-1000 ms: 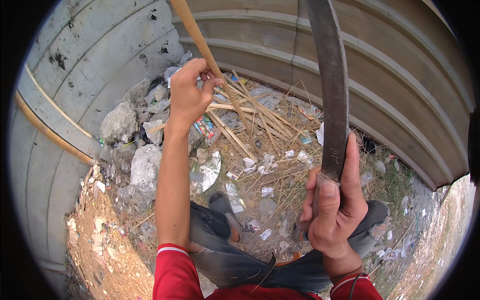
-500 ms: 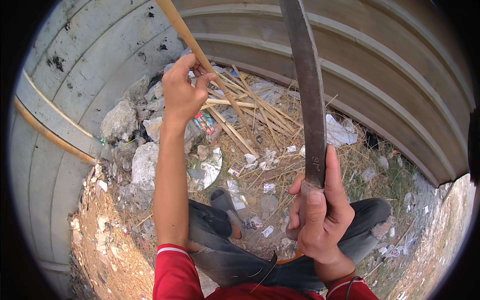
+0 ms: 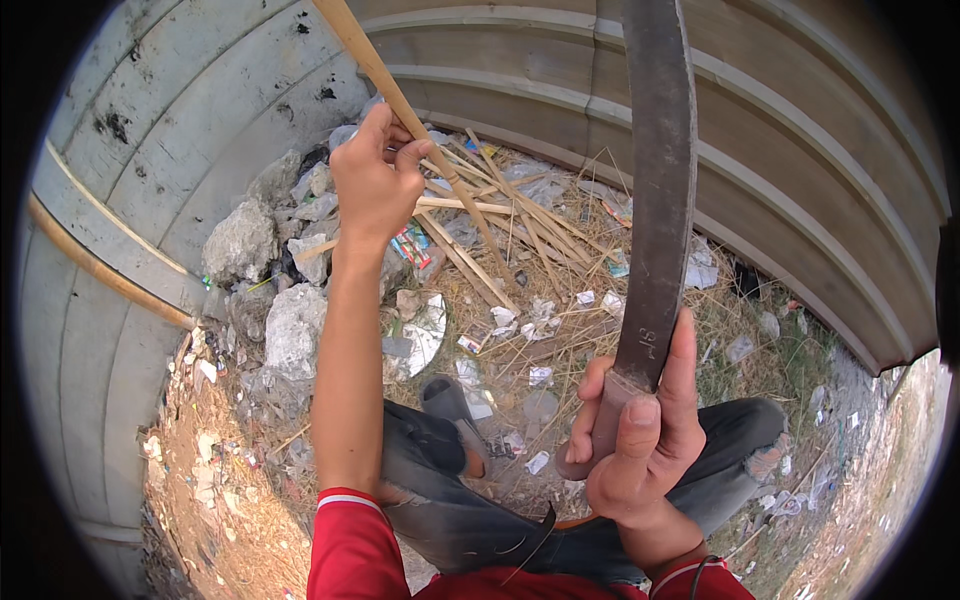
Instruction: The person sits on the ground and uses a blue utility knife to shave thin strips of bamboo. They hold the bamboo stick in one hand and scrape the blade along its length to remove the outer layer, occasionally switching to a larger knife to split the stick.
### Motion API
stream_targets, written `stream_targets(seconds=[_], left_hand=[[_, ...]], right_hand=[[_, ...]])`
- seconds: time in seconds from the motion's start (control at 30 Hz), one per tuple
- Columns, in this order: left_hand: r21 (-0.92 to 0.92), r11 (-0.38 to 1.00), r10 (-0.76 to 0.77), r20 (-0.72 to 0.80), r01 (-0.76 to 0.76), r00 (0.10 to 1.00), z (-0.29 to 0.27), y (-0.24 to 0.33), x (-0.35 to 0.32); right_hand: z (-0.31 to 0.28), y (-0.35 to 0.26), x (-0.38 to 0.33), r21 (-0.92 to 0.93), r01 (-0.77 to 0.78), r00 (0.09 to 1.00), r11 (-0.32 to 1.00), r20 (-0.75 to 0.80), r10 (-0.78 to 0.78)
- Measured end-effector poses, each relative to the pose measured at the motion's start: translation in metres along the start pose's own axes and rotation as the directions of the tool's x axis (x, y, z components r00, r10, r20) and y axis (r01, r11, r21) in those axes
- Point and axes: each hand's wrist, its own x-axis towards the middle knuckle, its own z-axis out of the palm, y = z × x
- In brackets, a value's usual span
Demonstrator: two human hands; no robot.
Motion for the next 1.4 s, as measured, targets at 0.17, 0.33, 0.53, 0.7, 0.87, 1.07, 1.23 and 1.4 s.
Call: stream_targets(seconds=[0.17, 0.33, 0.53, 0.7, 0.87, 1.07, 1.23, 1.4], left_hand=[[-0.01, 1.0, 0.001, 0.011, -0.001, 1.0, -0.002, 0.0, 0.0], [-0.024, 0.996, -0.081, 0.05, 0.083, 0.995, -0.011, -0.01, 0.002], [-0.028, 0.97, -0.234, 0.168, 0.242, 0.958, -0.035, -0.038, -0.001], [-0.051, 0.982, -0.172, 0.144, 0.181, 0.974, -0.051, -0.013, -0.007], [-0.157, 0.886, -0.41, 0.169, 0.435, 0.896, -0.037, 0.004, -0.051], [-0.288, 0.908, -0.324, -0.021, 0.304, 0.946, -0.101, 0.038, -0.082], [-0.567, 0.814, -0.316, -0.251, 0.126, 0.915, -0.164, 0.071, -0.129], [-0.816, 0.425, -0.741, -0.064, 0.392, 0.669, -0.113, 0.082, -0.229]], right_hand=[[-0.022, 0.033, -0.018, -0.252, -0.622, 0.711, 0.741, 0.215, 0.67], [-0.085, 0.018, -0.02, -0.126, -0.723, 0.686, 0.679, -0.014, 0.728], [-0.174, -0.048, 0.023, -0.745, -0.265, 0.961, 0.612, -0.257, 0.104], [-0.32, -0.007, -0.003, -0.947, -0.238, 0.957, 0.217, -0.19, 0.221], [-0.493, 0.094, -0.191, -0.966, -0.21, 0.843, -0.152, -0.258, 0.473], [-0.508, 0.165, -0.361, -0.712, -0.357, 0.72, -0.604, -0.622, 0.307], [-0.394, 0.204, -0.352, -0.87, -0.459, 0.667, -0.18, -0.471, 0.577], [-0.36, 0.268, -0.344, -0.671, -0.684, 0.455, -0.288, -0.7, 0.551]])
